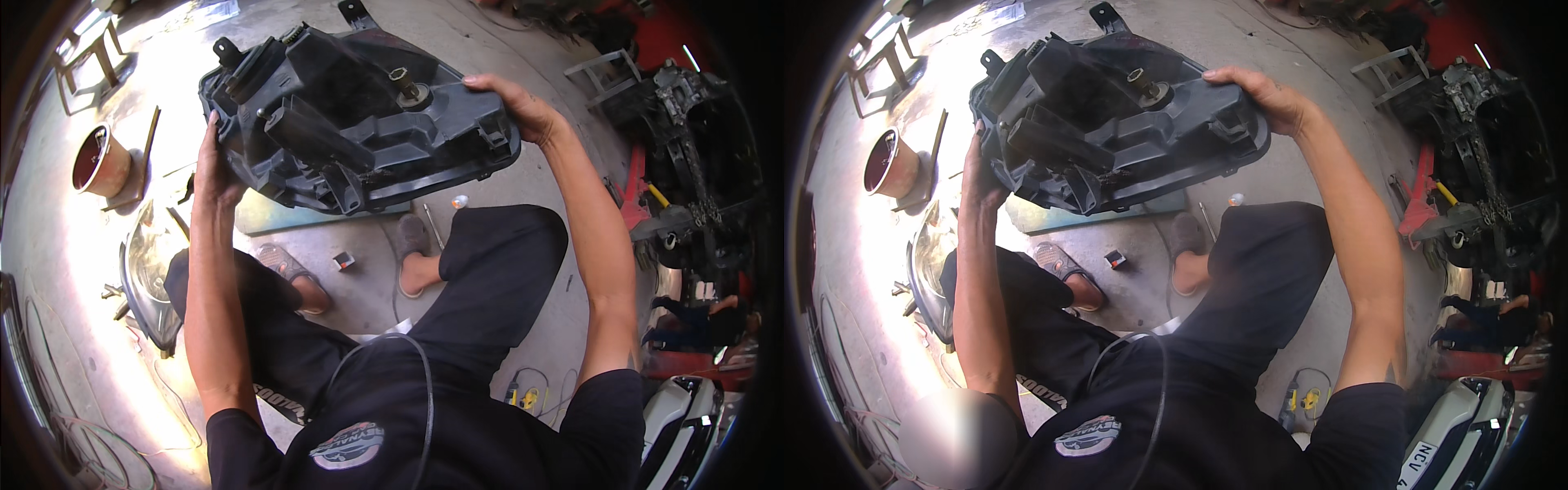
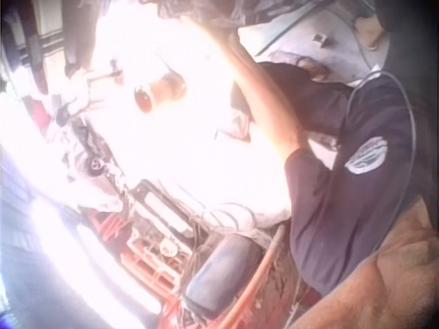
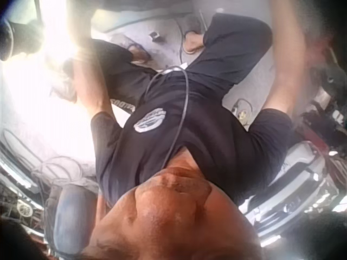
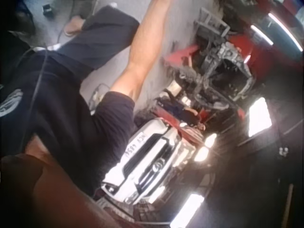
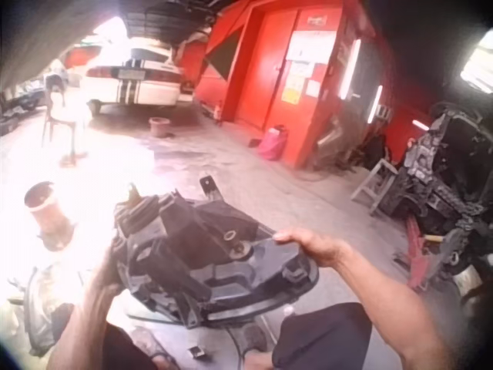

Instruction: The person disassembles a car headlight, removes the lens, and uses a heat gun and adhesive to repair the housing. They apply adhesive to the back of the headlight and reattach components.

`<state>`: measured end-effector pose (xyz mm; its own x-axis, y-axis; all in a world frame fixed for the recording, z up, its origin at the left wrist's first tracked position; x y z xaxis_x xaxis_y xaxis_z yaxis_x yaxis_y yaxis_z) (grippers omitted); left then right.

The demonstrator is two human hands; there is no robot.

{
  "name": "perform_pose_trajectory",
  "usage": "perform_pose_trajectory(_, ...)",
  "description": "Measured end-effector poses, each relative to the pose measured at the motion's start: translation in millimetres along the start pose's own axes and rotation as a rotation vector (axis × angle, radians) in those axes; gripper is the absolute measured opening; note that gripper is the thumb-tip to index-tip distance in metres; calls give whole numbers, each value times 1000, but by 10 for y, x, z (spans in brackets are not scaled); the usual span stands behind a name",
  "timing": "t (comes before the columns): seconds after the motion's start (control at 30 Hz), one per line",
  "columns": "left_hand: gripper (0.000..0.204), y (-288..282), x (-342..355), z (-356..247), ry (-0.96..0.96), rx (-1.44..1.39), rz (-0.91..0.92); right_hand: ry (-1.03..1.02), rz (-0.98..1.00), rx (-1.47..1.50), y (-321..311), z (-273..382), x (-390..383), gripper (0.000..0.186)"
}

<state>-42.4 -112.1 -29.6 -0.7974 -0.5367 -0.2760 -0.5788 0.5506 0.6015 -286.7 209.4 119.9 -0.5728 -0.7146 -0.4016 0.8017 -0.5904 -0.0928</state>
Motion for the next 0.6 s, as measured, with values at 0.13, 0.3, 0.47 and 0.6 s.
perform_pose_trajectory(0.13,51,-47,15,-7,-7,31,-6,56,33,67,-12,-147,72,60)
perform_pose_trajectory(0.3,50,41,-60,-39,57,132,-68,85,37,101,-14,-273,35,47)
perform_pose_trajectory(0.47,54,-79,-61,-92,179,212,-73,-3,125,84,83,-390,44,68)
perform_pose_trajectory(0.6,46,-192,3,-111,293,129,95,-77,226,54,255,-479,66,83)
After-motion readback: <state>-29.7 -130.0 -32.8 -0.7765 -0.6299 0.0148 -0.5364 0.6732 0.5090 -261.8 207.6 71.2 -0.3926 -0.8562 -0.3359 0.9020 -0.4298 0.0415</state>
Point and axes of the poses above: each hand's wrist, its own x-axis towards the middle knuckle, its own y-axis out of the palm, z = x × y, the point moved 5 cm from there along x, towards the middle knuckle, and after that the axes turned 10 degrees about x, right-handed, at the moved point
